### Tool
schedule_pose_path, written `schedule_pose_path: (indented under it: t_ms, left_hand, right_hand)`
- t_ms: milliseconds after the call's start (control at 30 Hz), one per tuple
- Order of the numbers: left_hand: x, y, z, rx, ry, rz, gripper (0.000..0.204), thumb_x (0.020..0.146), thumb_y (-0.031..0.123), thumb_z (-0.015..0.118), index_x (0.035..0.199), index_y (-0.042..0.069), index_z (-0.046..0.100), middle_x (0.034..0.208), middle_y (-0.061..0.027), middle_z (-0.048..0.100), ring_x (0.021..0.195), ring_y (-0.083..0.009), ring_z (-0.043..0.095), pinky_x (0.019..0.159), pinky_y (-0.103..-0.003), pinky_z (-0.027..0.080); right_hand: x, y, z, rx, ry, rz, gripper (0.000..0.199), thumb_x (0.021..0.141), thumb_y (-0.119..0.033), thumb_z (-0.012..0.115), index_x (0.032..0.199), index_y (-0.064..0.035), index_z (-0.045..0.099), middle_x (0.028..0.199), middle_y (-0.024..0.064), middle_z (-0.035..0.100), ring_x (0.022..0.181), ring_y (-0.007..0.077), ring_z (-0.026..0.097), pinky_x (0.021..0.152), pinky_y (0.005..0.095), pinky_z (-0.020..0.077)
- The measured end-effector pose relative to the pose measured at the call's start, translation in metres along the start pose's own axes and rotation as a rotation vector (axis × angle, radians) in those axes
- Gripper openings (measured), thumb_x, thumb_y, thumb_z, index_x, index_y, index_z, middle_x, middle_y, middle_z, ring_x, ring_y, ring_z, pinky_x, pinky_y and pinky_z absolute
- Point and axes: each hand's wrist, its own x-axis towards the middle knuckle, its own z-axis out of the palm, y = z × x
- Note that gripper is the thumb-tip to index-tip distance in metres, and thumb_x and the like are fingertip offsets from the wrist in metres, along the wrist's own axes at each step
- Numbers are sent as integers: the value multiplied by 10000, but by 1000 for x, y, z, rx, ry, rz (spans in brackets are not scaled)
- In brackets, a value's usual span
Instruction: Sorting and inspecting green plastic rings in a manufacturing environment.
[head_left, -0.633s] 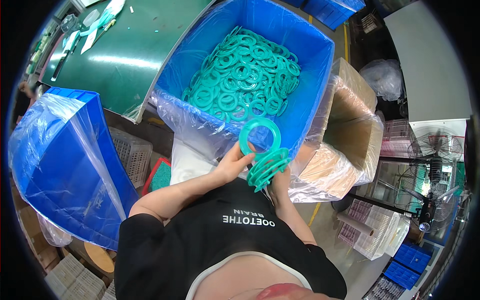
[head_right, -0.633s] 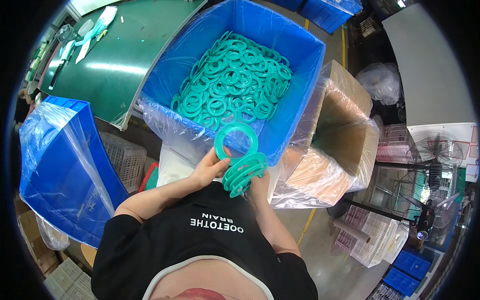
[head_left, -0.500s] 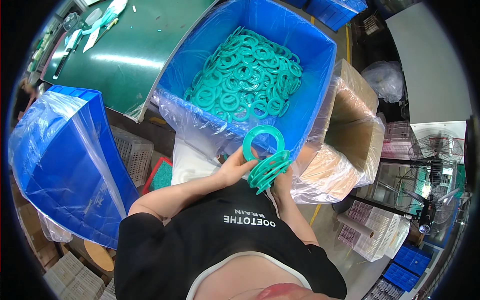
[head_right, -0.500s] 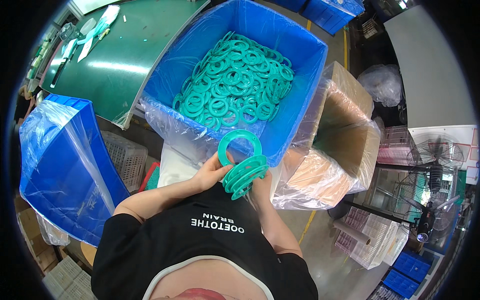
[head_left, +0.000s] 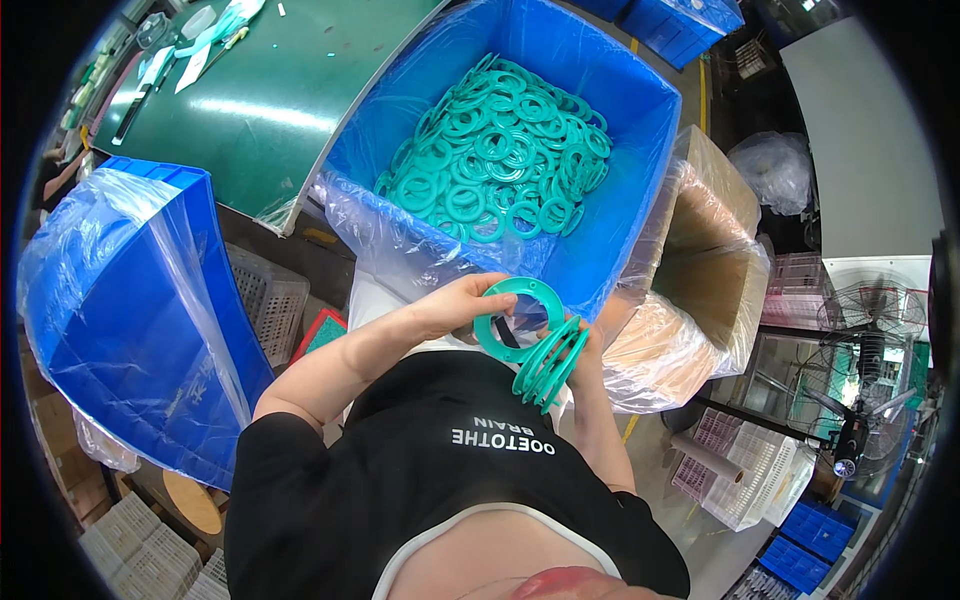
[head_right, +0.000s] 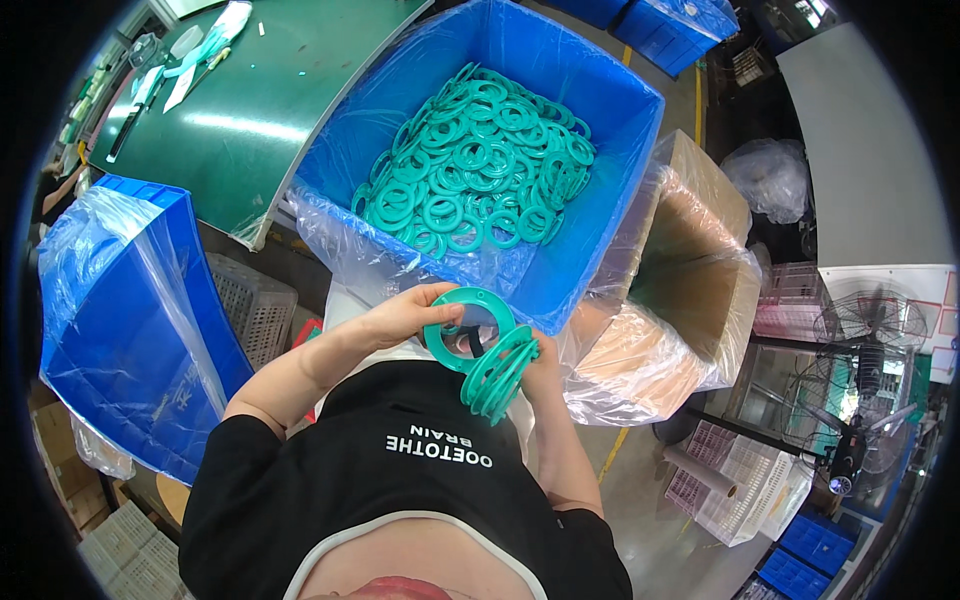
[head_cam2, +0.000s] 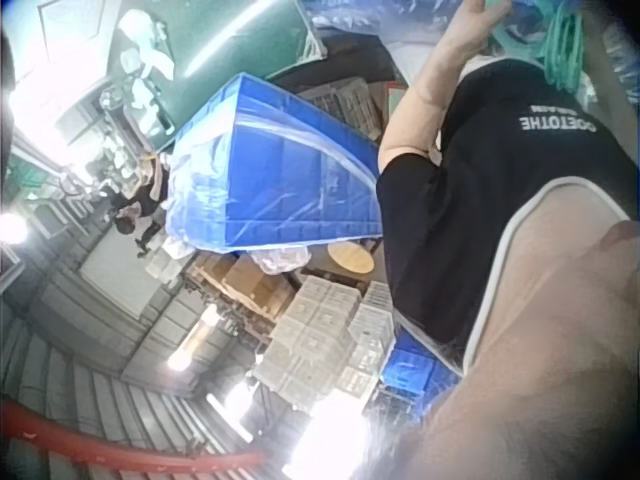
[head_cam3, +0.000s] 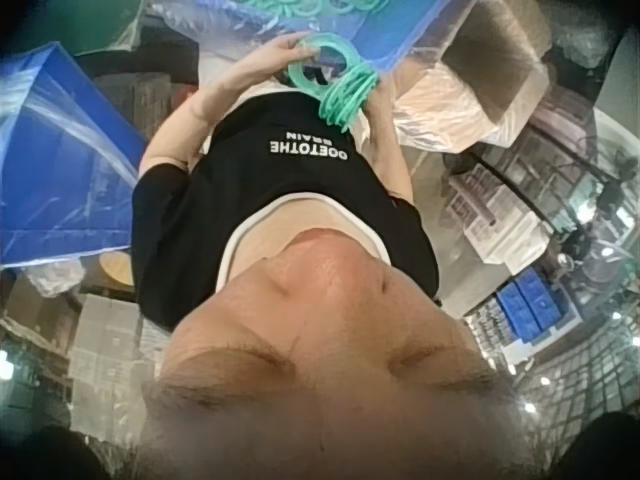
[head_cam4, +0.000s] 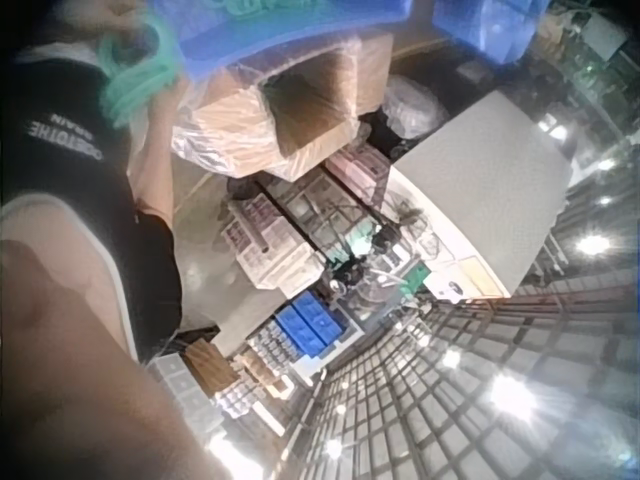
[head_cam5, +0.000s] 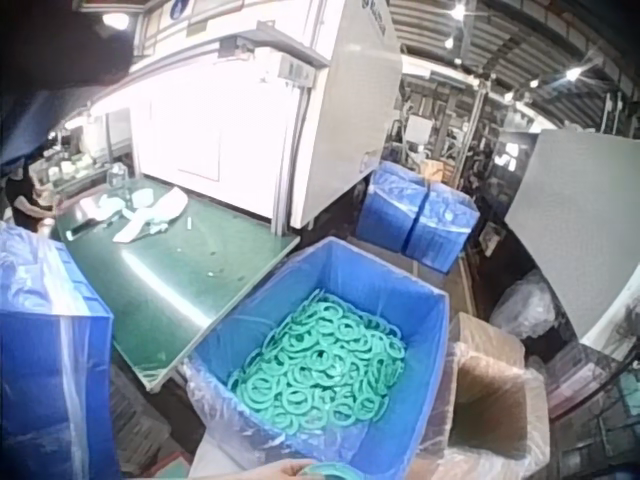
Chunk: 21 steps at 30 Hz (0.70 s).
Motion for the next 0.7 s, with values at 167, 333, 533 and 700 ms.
schedule_pose_path:
  t_ms: [167, 333, 533, 700]
  left_hand:
    - [8, -9, 8, 581, 408, 515, 187, 918, 220, 570, 845, 48, 580, 616, -51, 530, 604, -265, 564, 547, -397, 422]
    - [4, 14, -2, 991, 365, 636, 144, 886, 185, 593, 969, 70, 565, 662, -149, 553, 674, -364, 578, 588, -440, 435]
    - [-9, 30, 2, 948, 88, 422, 252, 878, 206, 613, 1045, 89, 466, 644, -131, 550, 670, -354, 589, 592, -440, 441]
    - [-8, 18, -5, 827, -65, 267, 245, 859, 120, 632, 1010, 56, 451, 592, -92, 431, 527, -285, 452, 520, -382, 364]
  right_hand:
    - [-1, 0, 11, 46, 42, 77, 74, 776, -12, 629, 837, 25, 646, 670, 76, 630, 544, 164, 614, 481, 271, 501]
    - [-1, -1, 7, 35, 78, 87, 64, 774, -15, 643, 832, 13, 651, 675, 78, 636, 553, 166, 621, 498, 278, 512]
    - [-7, -1, -6, 177, 95, 179, 134, 764, -30, 662, 893, -1, 640, 705, 89, 642, 558, 167, 619, 493, 276, 507]
    - [-10, -9, -8, 82, 26, 257, 296, 742, -34, 686, 1018, -9, 584, 779, 100, 659, 584, 157, 622, 492, 271, 504]
